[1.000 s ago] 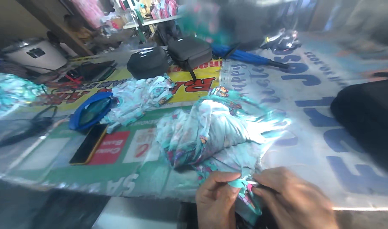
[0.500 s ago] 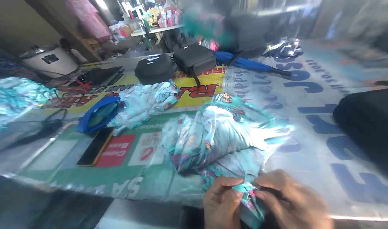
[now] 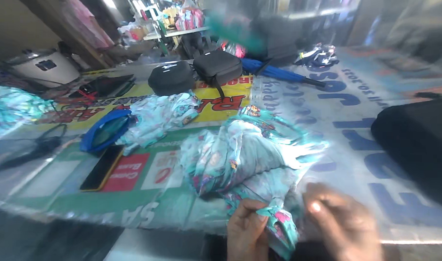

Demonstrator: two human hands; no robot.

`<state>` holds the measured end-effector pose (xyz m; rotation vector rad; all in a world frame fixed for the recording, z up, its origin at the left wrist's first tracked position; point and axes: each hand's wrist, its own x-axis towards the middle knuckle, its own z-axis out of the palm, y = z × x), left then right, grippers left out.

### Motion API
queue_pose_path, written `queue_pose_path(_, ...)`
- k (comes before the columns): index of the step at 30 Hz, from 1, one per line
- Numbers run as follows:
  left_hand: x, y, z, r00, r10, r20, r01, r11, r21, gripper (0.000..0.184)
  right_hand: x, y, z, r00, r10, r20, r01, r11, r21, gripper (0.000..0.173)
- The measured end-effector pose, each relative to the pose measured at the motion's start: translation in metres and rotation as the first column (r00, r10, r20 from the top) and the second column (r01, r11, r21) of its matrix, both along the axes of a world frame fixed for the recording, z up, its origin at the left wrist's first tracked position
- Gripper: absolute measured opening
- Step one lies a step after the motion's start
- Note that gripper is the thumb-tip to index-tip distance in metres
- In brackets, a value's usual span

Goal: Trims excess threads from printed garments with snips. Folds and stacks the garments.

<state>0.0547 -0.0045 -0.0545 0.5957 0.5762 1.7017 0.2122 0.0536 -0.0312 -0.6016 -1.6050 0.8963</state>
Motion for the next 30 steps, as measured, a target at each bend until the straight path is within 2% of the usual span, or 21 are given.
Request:
queue_pose_path(2,-0.001,0.0,0.001,1.0,-0.011,0.021,0.011,1.0,-0.007,0.015,0.003,-0.007,-0.005,0.957,-0.133,0.257,0.096,0.984,0.153,0.039)
queue_pose_path(3,-0.001,0.0,0.001,1.0,-0.013,0.027,0.013,1.0,-0.01,0.015,0.003,-0.011,-0.01,0.908,-0.208,0.363,0.127,0.964,0.234,0.04)
queue_pose_path(4,-0.002,0.001,0.001,1.0,-0.001,0.023,0.001,1.0,-0.009,0.015,0.002,-0.013,-0.016,0.874,-0.249,0.418,0.131,0.948,0.291,0.033)
queue_pose_path(5,-0.003,0.001,0.001,0.999,0.021,-0.024,-0.021,1.0,0.002,0.015,0.003,-0.015,-0.021,0.871,-0.241,0.428,0.114,0.947,0.302,0.023)
queue_pose_path(7,-0.008,0.004,0.001,0.962,0.093,-0.258,-0.074,0.994,0.08,0.017,0.009,-0.014,-0.023,0.934,-0.101,0.341,0.035,0.98,0.195,0.014)
queue_pose_path(8,-0.012,0.006,0.002,0.904,0.126,-0.408,-0.071,0.987,0.147,0.019,0.012,-0.013,-0.021,0.961,-0.018,0.274,-0.018,0.992,0.125,0.016)
queue_pose_path(10,-0.02,0.009,0.005,0.699,0.213,-0.683,-0.022,0.961,0.277,0.02,0.018,-0.01,-0.018,0.978,0.112,0.176,-0.118,0.993,0.023,0.02)
queue_pose_path(12,-0.025,0.013,0.006,0.511,0.31,-0.802,0.015,0.93,0.368,0.013,0.021,-0.008,-0.017,0.966,0.23,0.121,-0.227,0.973,-0.039,0.02)
queue_pose_path(13,-0.026,0.015,0.008,0.49,0.311,-0.814,0.039,0.925,0.377,0.012,0.021,-0.007,-0.016,0.956,0.278,0.092,-0.271,0.959,-0.082,0.018)
queue_pose_path(14,-0.028,0.015,0.01,0.536,0.269,-0.8,0.071,0.93,0.36,0.013,0.021,-0.007,-0.014,0.95,0.307,0.062,-0.298,0.946,-0.126,0.015)
queue_pose_path(17,-0.026,0.014,0.022,0.817,-0.039,-0.576,0.16,0.974,0.161,0.011,0.021,-0.003,-0.014,0.968,0.247,0.043,-0.235,0.953,-0.189,0.012)
queue_pose_path(19,-0.024,0.015,0.025,0.878,-0.162,-0.45,0.219,0.973,0.077,0.011,0.019,0.001,-0.015,0.988,0.108,0.112,-0.093,0.987,-0.134,0.009)
queue_pose_path(21,-0.021,0.017,0.026,0.889,-0.186,-0.418,0.234,0.97,0.067,0.016,0.019,0.002,-0.015,0.983,-0.022,0.18,0.03,0.999,-0.04,0.008)
queue_pose_path(24,-0.017,0.017,0.027,0.851,-0.101,-0.515,0.198,0.971,0.137,0.016,0.021,-0.006,-0.007,0.971,-0.138,0.197,0.131,0.99,0.047,0.012)
queue_pose_path(27,-0.012,0.015,0.029,0.756,0.035,-0.654,0.152,0.962,0.227,0.014,0.022,-0.012,0.003,0.973,-0.119,0.199,0.102,0.991,0.091,0.011)
queue_pose_path(30,-0.009,0.016,0.027,0.666,0.135,-0.733,0.152,0.938,0.311,0.011,0.018,-0.015,0.008,0.97,-0.089,0.227,0.076,0.995,0.069,0.016)
